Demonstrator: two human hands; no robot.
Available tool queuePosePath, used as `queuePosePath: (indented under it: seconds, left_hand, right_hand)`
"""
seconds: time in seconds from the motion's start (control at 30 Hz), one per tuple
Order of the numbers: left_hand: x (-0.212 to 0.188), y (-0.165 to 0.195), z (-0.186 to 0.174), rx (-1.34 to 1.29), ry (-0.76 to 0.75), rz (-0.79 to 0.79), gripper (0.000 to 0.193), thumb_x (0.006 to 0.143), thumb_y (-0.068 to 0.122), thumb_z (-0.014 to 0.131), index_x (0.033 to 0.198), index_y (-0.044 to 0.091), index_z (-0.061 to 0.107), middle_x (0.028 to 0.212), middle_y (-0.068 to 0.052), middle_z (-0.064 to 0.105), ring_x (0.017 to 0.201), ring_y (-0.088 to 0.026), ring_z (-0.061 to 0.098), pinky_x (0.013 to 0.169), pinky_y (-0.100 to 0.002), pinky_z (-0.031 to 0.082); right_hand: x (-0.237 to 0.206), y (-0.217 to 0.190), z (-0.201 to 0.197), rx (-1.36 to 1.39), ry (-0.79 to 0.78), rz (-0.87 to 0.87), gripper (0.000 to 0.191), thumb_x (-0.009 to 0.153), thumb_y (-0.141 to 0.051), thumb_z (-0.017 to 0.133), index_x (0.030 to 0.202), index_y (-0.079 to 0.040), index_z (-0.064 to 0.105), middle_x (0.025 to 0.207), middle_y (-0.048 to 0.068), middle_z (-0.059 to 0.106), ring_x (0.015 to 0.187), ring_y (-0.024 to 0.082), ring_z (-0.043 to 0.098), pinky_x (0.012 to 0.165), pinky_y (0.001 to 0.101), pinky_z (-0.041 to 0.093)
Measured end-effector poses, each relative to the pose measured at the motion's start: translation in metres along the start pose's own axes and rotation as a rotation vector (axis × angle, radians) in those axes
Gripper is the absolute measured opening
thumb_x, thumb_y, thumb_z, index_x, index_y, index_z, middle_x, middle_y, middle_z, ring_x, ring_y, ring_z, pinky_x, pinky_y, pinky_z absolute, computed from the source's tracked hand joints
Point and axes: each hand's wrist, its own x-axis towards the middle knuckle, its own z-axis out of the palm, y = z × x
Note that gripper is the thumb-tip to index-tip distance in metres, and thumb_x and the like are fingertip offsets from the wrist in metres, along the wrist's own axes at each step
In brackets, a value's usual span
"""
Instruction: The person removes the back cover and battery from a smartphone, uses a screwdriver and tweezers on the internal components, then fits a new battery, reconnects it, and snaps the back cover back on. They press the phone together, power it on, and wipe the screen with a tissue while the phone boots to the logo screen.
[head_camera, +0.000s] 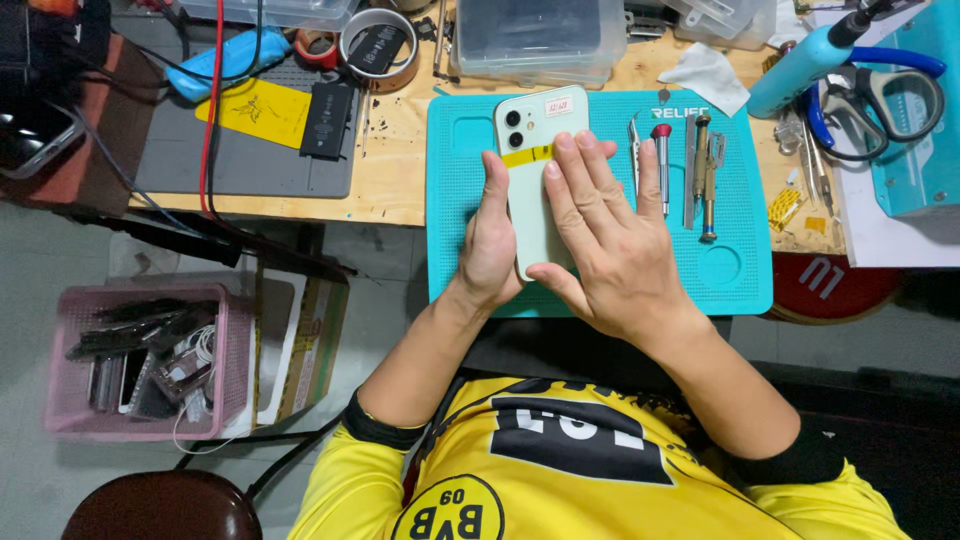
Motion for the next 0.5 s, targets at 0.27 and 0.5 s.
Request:
queuePosePath:
  seconds: [0.27, 0.5]
  left_hand:
    - [-0.003, -0.006, -0.008, 0.11, 0.099, 0.056, 0.077, 0.113, 0.06, 0.025, 0.158, -0.001, 0.04, 0.158, -0.015, 0.05, 0.147, -0.028, 0.048, 0.126, -0.044, 0.038]
    - [0.003, -0.014, -0.011, 0.05, 0.266, 0.063, 0.074, 0.112, 0.056, 0.024, 0.151, -0.003, 0.045, 0.146, -0.016, 0.057, 0.134, -0.027, 0.055, 0.117, -0.042, 0.043]
  right_hand:
    - [-0.007, -0.001, -0.002, -0.045, 0.027, 0.01, 0.085, 0.103, -0.055, 0.055, 0.152, 0.012, 0.043, 0.162, 0.03, 0.038, 0.154, 0.042, 0.032, 0.123, 0.0683, 0.008]
    - [-0.007, -0.002, 0.007, 0.11, 0.053, 0.062, 0.084, 0.092, -0.047, 0.072, 0.146, 0.013, 0.047, 0.154, 0.03, 0.047, 0.15, 0.043, 0.038, 0.122, 0.0675, 0.017]
